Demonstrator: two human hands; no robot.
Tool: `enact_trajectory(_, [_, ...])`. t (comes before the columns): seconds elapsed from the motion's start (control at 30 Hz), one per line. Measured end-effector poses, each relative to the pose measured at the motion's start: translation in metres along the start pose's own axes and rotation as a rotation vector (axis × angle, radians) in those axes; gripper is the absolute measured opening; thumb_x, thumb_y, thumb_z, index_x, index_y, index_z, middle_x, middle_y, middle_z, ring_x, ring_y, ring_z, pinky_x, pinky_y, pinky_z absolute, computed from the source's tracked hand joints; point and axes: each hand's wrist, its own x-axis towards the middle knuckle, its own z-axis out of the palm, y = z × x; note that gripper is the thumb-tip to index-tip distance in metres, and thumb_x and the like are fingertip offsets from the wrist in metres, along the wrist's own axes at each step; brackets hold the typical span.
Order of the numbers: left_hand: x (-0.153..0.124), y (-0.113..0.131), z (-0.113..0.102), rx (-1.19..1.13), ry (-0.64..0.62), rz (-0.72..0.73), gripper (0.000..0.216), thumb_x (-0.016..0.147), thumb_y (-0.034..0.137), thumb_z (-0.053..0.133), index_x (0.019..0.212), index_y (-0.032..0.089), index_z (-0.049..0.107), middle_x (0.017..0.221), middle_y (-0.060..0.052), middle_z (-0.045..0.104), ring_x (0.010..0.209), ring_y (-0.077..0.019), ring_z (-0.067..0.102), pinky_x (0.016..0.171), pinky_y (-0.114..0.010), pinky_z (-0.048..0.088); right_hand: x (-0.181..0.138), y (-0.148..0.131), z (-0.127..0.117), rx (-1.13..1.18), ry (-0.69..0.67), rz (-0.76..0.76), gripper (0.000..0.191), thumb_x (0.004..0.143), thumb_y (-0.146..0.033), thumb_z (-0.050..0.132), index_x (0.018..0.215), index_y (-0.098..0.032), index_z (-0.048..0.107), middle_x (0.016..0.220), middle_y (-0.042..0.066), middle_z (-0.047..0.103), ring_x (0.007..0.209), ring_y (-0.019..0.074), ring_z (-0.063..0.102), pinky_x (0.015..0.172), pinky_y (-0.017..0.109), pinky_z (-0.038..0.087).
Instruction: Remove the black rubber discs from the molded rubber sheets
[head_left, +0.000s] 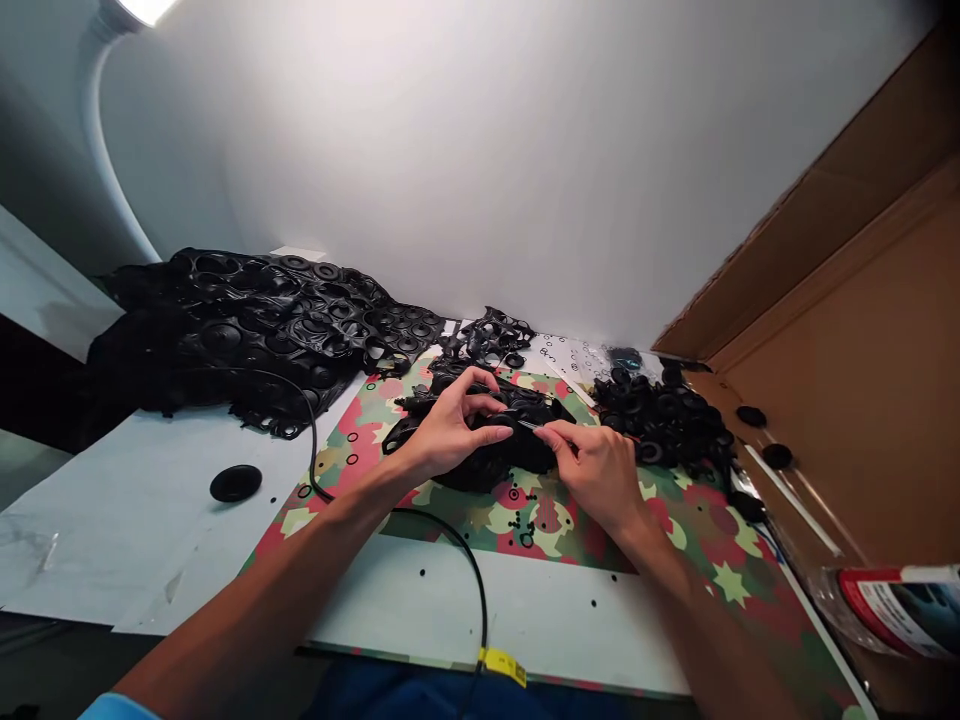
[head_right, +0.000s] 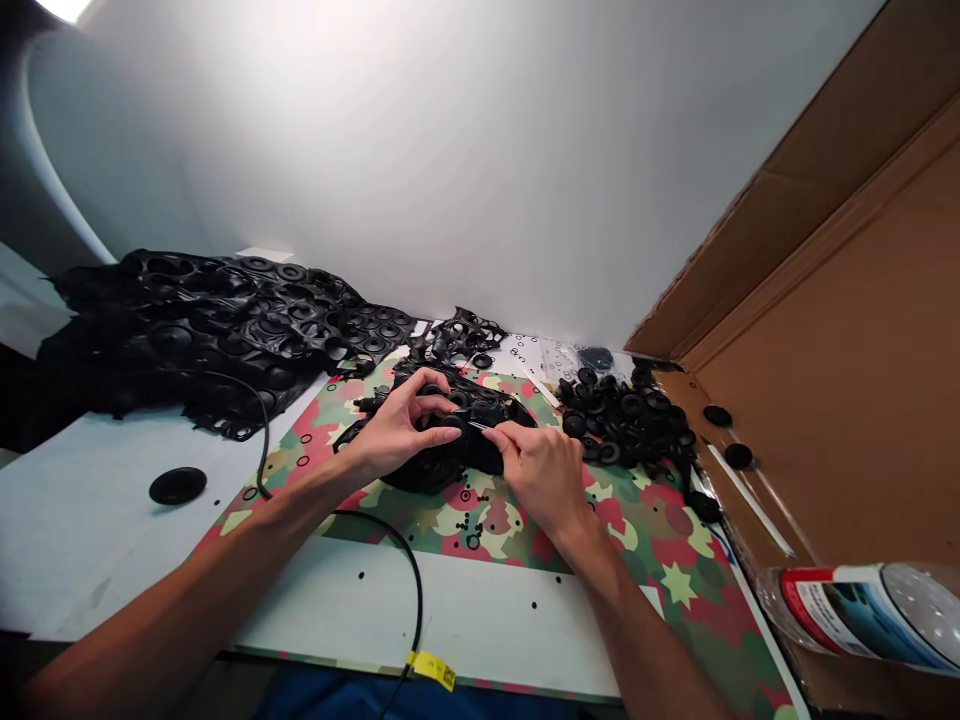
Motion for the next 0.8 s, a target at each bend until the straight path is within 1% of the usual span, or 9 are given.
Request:
enact_trajectory(0.07, [-0.001,0.000,0.000,-0.030,-0.030,-0.006,0.062,0.077,0.037,0.097,0.111,0.024,0.046,0.098,-0.003,0.078,0.078,-0.0134,0.067,0.067,-0.025,0.042,0.002,0.000,0.001,-0.046,-0.002,0.047,0.047,0.114,-0.053,0.052,0.093,-0.028,0.086,0.069,0.006,0.075,0.068,0.0233,0.068,0.061,0.034,0.023])
enact_trajectory(0.17, [-0.006,0.002,0.002,-0.014,-0.137,-0.021,0.064,0.077,0.034,0.097,0.114,0.026,0.045,0.099,-0.003,0.077,0.085,-0.0163,0.071,0.070,-0.026,0.047,0.006,0.002,0.001,-0.134,-0.010,0.135,0.041,0.112,-0.046,0.057,0.088,-0.026,0.084,0.078,0.009,0.079,0.069,0.0242,0.069,0.062,0.035,0.021])
enact_trajectory(0.23, [-0.009,0.003,0.003,0.020,-0.175,-0.028,0.064,0.079,0.034,0.096,0.118,0.026,0.046,0.099,-0.002,0.075,0.090,-0.0178,0.073,0.069,-0.025,0.048,0.008,0.006,0.000,-0.140,-0.028,0.118,0.042,0.112,-0.045,0.057,0.084,-0.025,0.082,0.079,0.010,0.080,0.068,0.0240,0.068,0.062,0.035,0.021])
enact_trajectory(0.3, [-0.009,0.003,0.003,0.010,-0.152,-0.030,0.064,0.080,0.037,0.096,0.121,0.027,0.047,0.099,-0.002,0.074,0.090,-0.0179,0.073,0.067,-0.025,0.047,0.008,0.010,-0.002,-0.075,-0.045,0.058,0.047,0.113,-0.048,0.054,0.081,-0.025,0.080,0.074,0.008,0.077,0.067,0.0230,0.067,0.063,0.035,0.024])
enact_trajectory(0.37, [-0.008,0.001,0.002,-0.043,-0.115,-0.036,0.066,0.080,0.040,0.096,0.123,0.027,0.047,0.099,-0.001,0.074,0.087,-0.0170,0.073,0.068,-0.025,0.048,0.008,0.016,-0.005,0.073,-0.073,0.018,0.048,0.113,-0.050,0.052,0.083,-0.024,0.079,0.071,0.005,0.074,0.066,0.0213,0.065,0.064,0.033,0.029])
enact_trajectory(0.47, [-0.006,0.000,0.001,-0.082,-0.071,-0.033,0.065,0.080,0.040,0.097,0.123,0.026,0.049,0.099,-0.002,0.075,0.083,-0.0156,0.071,0.071,-0.027,0.049,0.007,0.025,-0.009,0.342,-0.137,-0.002,0.048,0.111,-0.053,0.053,0.082,-0.022,0.076,0.069,0.001,0.068,0.065,0.0186,0.058,0.065,0.031,0.034])
enact_trajectory(0.53, [-0.006,0.000,0.002,-0.075,-0.058,-0.036,0.063,0.080,0.039,0.097,0.122,0.026,0.050,0.100,-0.002,0.075,0.082,-0.0147,0.069,0.070,-0.027,0.048,0.007,0.029,-0.012,0.451,-0.173,-0.002,0.052,0.110,-0.056,0.054,0.077,-0.021,0.072,0.066,0.000,0.062,0.063,0.0173,0.052,0.064,0.031,0.034])
enact_trajectory(0.6, [-0.006,0.001,0.003,-0.055,-0.055,-0.037,0.062,0.080,0.038,0.096,0.120,0.025,0.051,0.100,-0.002,0.075,0.082,-0.0144,0.068,0.070,-0.027,0.047,0.007,0.028,-0.014,0.495,-0.196,-0.002,0.052,0.109,-0.057,0.054,0.076,-0.021,0.071,0.065,-0.001,0.059,0.063,0.0169,0.049,0.063,0.031,0.034])
enact_trajectory(0.8, [-0.008,0.005,0.006,0.002,-0.040,-0.022,0.058,0.082,0.037,0.094,0.120,0.025,0.052,0.102,-0.004,0.076,0.090,-0.0176,0.072,0.074,-0.030,0.050,0.005,0.018,-0.009,0.481,-0.205,-0.024,0.047,0.111,-0.053,0.055,0.085,-0.021,0.077,0.079,0.002,0.074,0.074,0.0198,0.063,0.071,0.031,0.041])
